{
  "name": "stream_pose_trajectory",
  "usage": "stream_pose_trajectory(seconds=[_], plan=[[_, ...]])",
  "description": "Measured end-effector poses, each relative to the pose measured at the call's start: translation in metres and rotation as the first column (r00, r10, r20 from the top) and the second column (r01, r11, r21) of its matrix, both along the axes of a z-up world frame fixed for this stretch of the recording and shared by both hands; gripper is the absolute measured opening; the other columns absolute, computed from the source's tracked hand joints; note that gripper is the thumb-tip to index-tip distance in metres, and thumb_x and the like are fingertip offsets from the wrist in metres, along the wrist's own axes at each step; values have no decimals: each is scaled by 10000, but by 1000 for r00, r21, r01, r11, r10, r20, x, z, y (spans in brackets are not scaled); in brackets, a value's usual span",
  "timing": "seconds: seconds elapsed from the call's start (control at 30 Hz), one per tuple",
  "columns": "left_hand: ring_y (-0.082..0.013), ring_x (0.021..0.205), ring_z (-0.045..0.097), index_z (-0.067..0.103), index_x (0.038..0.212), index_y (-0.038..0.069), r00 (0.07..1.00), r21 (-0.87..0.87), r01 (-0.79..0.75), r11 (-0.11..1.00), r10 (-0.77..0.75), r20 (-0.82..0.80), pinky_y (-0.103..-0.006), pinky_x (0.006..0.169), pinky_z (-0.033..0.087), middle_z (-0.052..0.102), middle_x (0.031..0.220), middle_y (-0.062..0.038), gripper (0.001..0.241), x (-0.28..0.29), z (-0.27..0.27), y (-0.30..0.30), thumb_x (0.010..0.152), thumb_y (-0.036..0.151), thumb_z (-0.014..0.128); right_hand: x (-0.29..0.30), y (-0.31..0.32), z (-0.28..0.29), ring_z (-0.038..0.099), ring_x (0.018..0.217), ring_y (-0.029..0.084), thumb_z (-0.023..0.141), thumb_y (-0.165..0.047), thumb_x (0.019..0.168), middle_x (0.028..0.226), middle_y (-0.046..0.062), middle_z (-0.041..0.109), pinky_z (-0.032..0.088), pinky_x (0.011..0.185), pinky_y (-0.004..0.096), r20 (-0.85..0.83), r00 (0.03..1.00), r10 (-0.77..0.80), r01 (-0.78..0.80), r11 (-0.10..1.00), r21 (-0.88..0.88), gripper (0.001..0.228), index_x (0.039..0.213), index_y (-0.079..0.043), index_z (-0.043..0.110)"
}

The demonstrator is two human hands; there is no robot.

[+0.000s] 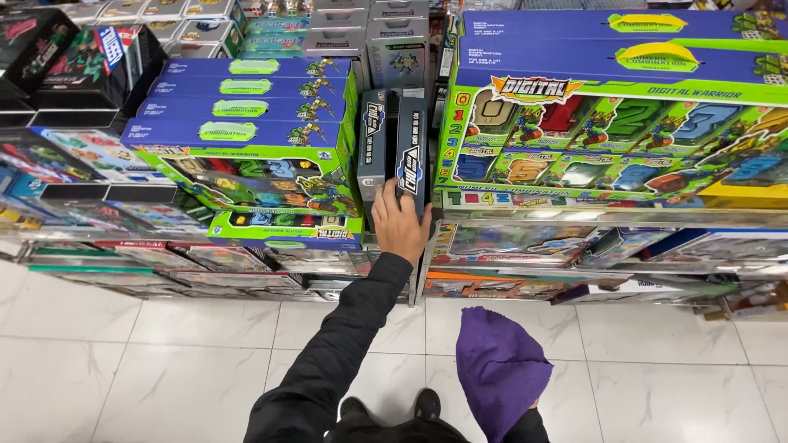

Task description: The recorder is dusting and wiping down various boxed toys on a retail shelf using a purple cloth.

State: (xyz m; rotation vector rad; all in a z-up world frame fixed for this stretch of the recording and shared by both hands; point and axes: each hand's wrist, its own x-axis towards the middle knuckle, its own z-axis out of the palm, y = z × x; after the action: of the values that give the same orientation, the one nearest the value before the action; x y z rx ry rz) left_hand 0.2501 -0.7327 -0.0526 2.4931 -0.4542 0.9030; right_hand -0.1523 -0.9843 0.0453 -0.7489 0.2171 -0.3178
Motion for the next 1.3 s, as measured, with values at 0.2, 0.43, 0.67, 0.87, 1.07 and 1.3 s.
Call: stream_pose_trajectory(seconds=[0.2,0.43,0.67,0.87,1.07,1.3], plan=[[-457,1274,470,406,1309,-65,991,-313,58,948,-17,133,-544,1037,424,427,1451,-287,604,-26,-2,5,872,124,778,64,26,68,622,1250,253,499,-319,989,1418,134,587,509,1036,356,80,993,81,-87,993,75,556,1453,-18,443],[-355,1155,526,476,1425,-52,997,-479,22,878,-57,-58,-466,1000,475,584,1268,-207,721,-67,12,46,820,110,833,152,91,14,609,1287,257,490,-325,988,1454,137,568,493,1072,354,151,981,119,-144,974,173,579,1473,-16,422],[-201,1054,666,493,1415,-38,907,-942,-157,298,-334,-257,-359,892,573,657,1230,-102,719,-196,68,130,788,76,827,225,182,-228,536,1069,340,541,-194,1033,1282,224,567,500,931,416,-347,937,-26,-263,601,-755,443,1429,-7,605],[-178,1178,671,533,1426,-113,903,-943,-182,280,-333,-273,-316,1004,552,670,1341,-155,497,-257,3,232,972,53,648,198,346,-15,173,1606,400,451,-310,1048,1697,208,278,107,1294,597,206,856,475,273,-75,-959,630,1590,-15,324],[-187,1128,661,449,1482,-113,937,-968,-234,-87,-288,-200,-311,940,539,626,1314,-187,607,-286,27,294,921,-11,657,224,363,-12,168,1595,375,501,-395,1048,1698,186,268,59,1282,572,86,926,369,194,-266,-944,691,1620,-65,298],[-191,1078,662,472,1480,-73,984,-952,-144,-269,-138,-110,-325,863,555,636,1276,-177,559,-297,15,311,983,110,651,170,398,-38,109,1551,445,504,-395,1013,1646,301,196,38,1232,594,128,848,515,294,-256,-921,756,1592,22,253]])
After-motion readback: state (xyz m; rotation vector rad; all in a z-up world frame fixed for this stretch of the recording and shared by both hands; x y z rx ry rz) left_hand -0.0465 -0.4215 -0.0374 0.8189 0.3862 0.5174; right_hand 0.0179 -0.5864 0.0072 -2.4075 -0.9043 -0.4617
